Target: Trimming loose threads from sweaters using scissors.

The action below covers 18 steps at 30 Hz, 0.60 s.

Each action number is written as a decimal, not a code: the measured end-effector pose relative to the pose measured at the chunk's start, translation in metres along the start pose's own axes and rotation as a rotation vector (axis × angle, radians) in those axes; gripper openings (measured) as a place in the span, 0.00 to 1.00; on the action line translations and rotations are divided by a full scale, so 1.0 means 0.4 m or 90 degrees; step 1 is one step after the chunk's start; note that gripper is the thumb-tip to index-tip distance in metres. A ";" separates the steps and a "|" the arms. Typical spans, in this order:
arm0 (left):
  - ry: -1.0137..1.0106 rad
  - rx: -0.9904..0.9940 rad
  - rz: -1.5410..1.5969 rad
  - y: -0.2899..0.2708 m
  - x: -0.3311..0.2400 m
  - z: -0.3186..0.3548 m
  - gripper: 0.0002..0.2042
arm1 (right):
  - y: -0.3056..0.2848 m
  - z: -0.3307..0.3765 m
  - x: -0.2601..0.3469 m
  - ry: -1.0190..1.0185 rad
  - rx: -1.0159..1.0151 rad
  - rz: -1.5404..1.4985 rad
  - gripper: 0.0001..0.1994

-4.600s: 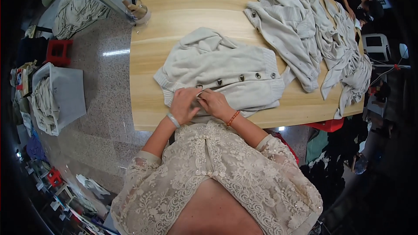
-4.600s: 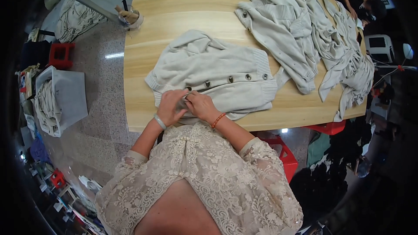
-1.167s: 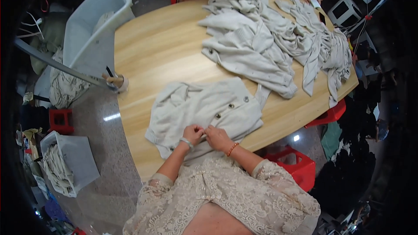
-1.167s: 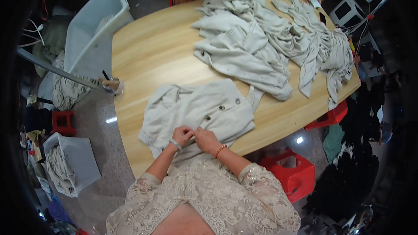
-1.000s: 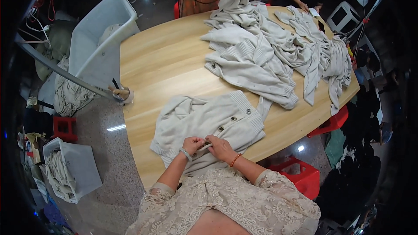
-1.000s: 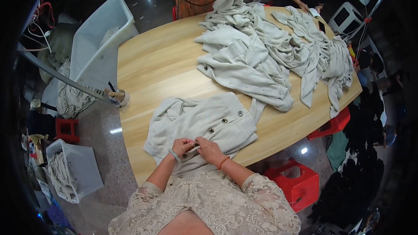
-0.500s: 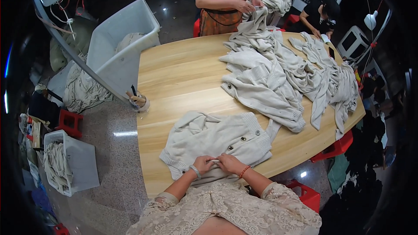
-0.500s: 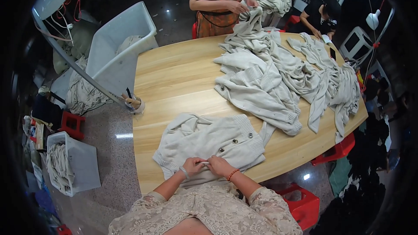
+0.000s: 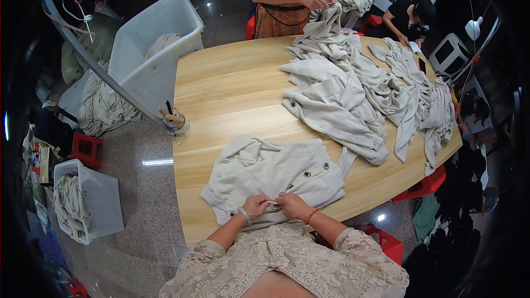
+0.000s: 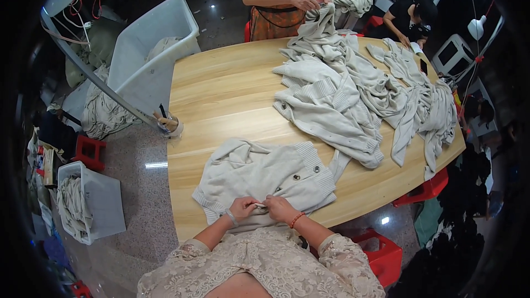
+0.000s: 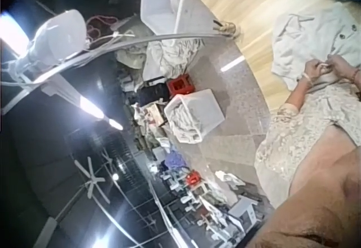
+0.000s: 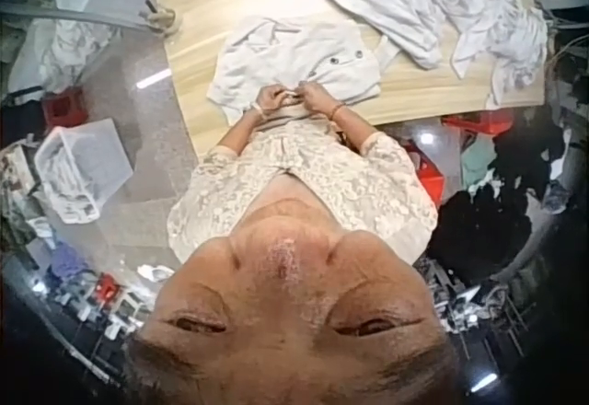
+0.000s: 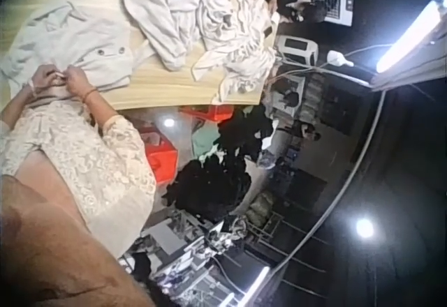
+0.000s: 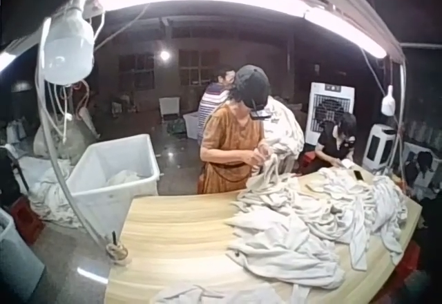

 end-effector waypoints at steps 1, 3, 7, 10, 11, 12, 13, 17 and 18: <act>-0.003 0.017 0.005 0.003 0.001 0.000 0.08 | -0.001 0.002 0.002 0.004 0.001 -0.003 0.10; -0.005 0.040 0.001 0.009 0.003 -0.001 0.08 | 0.006 0.011 0.030 -0.048 0.009 -0.065 0.08; 0.030 -0.004 -0.003 -0.029 0.041 0.006 0.10 | 0.002 0.008 0.014 0.031 -0.014 -0.042 0.08; -0.004 -0.052 -0.165 -0.117 -0.013 0.013 0.11 | -0.040 0.007 -0.001 0.134 -0.039 0.027 0.11; -0.043 -0.082 -0.211 -0.137 0.009 0.024 0.13 | -0.057 0.010 -0.005 0.127 -0.050 0.067 0.10; -0.058 -0.104 -0.242 -0.149 0.014 0.031 0.14 | -0.074 0.012 -0.009 0.117 -0.065 0.109 0.09; -0.073 -0.119 -0.276 -0.152 0.023 0.035 0.13 | -0.082 0.016 -0.025 0.118 -0.065 0.118 0.08; 0.091 -0.209 -0.473 -0.127 -0.098 0.029 0.10 | -0.085 0.052 -0.045 0.105 -0.078 0.092 0.07; 0.164 -0.238 -0.464 -0.115 -0.149 0.018 0.11 | -0.083 0.054 -0.042 0.096 -0.084 0.079 0.07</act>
Point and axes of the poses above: each hand's wrist, its own z-axis away from the middle knuckle, its own y-axis out of the palm, x = y × z, the point moved 10 cm from there along -z, towards the middle knuckle, and after that the axes turned 7 degrees about -z, right-handed, at the moved point
